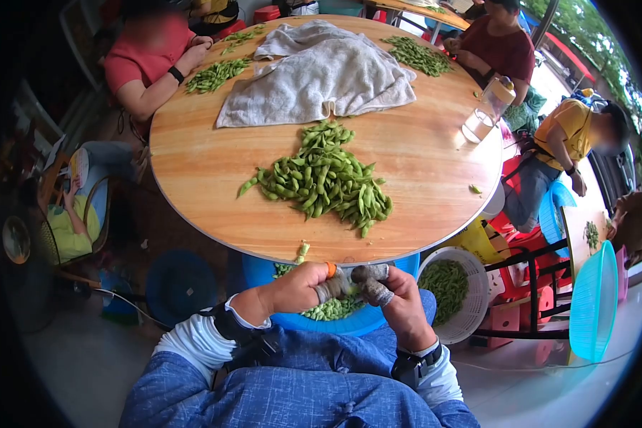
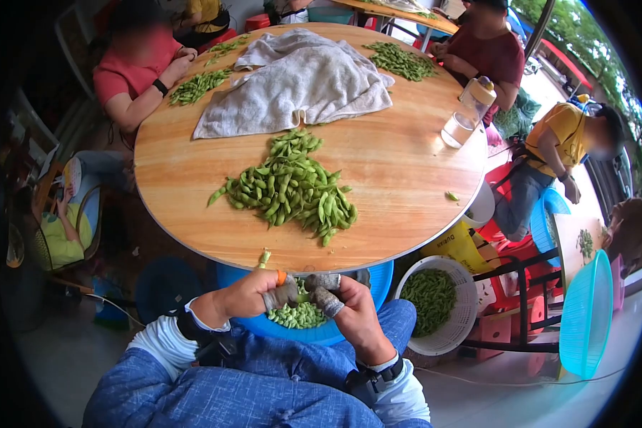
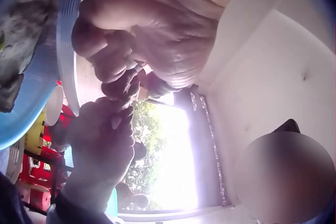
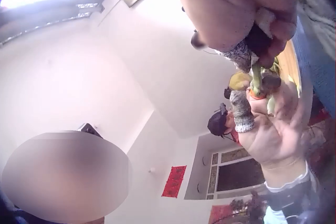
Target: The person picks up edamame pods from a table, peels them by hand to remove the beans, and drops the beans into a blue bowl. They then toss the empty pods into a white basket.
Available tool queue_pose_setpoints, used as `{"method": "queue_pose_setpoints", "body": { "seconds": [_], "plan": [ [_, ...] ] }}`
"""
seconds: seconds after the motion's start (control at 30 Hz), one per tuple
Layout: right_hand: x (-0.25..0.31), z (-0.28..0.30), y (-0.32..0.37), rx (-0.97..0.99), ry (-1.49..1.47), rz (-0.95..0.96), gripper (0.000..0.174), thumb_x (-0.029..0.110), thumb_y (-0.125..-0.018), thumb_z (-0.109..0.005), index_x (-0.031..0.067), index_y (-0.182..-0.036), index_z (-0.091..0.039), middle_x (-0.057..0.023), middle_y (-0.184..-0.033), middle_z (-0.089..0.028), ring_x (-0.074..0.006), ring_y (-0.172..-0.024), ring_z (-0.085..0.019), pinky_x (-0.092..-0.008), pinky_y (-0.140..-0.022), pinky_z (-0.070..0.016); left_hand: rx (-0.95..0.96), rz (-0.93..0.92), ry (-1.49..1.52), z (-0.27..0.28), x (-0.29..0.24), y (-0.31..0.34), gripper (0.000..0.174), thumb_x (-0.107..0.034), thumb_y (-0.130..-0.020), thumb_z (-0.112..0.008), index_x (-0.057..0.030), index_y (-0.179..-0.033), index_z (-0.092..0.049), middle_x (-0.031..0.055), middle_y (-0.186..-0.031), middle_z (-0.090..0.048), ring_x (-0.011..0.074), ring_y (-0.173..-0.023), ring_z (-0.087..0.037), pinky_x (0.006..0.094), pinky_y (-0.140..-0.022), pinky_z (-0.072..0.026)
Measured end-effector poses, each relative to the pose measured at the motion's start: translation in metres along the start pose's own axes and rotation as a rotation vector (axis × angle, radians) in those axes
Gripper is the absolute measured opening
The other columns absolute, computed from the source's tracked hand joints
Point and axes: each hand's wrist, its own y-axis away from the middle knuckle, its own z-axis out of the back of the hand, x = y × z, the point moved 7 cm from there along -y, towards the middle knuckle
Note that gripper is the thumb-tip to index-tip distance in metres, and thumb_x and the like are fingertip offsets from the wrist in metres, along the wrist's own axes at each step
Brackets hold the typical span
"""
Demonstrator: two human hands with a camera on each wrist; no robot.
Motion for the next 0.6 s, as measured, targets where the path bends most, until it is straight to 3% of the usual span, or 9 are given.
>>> {"method": "queue_pose_setpoints", "body": {
  "seconds": [0.03, 0.2, 0.33, 0.6],
  "plan": [
    [0.002, 0.0, 0.0, -0.029, 0.006, 0.007, 0.024, 0.014, -0.08, -0.056, -0.0003, -0.1, -0.054, 0.0003, -0.085, -0.058, -0.0046, -0.072, -0.05, -0.0175, -0.061, -0.038, 0.05, 0.001, -0.014, -0.006, -0.003, -0.002, 0.023, -0.024, -0.085, -0.05, -0.0014, -0.086, -0.052, -0.0058, -0.069, -0.046, 0.0025, -0.063, -0.039, 0.0184, -0.055, -0.0346],
    [-0.004, 0.011, 0.003, -0.18, -0.074, -0.006, 0.022, 0.015, -0.08, -0.057, 0.0003, -0.096, -0.056, 0.0004, -0.084, -0.058, -0.0046, -0.072, -0.05, -0.0178, -0.061, -0.0377, -0.078, 0.031, 0.166, -0.007, 0.003, 0.004, 0.023, -0.026, -0.086, -0.048, -0.0031, -0.087, -0.052, -0.0058, -0.066, -0.045, 0.0024, -0.058, -0.038, 0.0174, -0.051, -0.0321],
    [-0.014, 0.008, 0.008, -0.073, -0.091, -0.065, 0.02, 0.016, -0.08, -0.057, 0.0023, -0.094, -0.057, 0.0012, -0.081, -0.058, -0.0037, -0.068, -0.048, -0.0174, -0.059, -0.0366, -0.167, 0.032, 0.178, -0.005, 0.024, 0.003, 0.023, -0.026, -0.087, -0.045, -0.0037, -0.088, -0.052, -0.0054, -0.065, -0.045, 0.0023, -0.056, -0.038, 0.0169, -0.05, -0.0315],
    [-0.018, 0.003, 0.007, -0.087, -0.11, -0.091, 0.018, 0.017, -0.08, -0.056, 0.0037, -0.093, -0.057, 0.0021, -0.081, -0.059, -0.0034, -0.067, -0.048, -0.0172, -0.058, -0.0365, -0.246, -0.192, -0.162, -0.002, 0.005, 0.003, 0.025, -0.019, -0.086, -0.045, 0.0011, -0.099, -0.052, 0.0002, -0.072, -0.054, 0.0061, -0.065, -0.045, 0.0212, -0.059, -0.0386]
  ]
}}
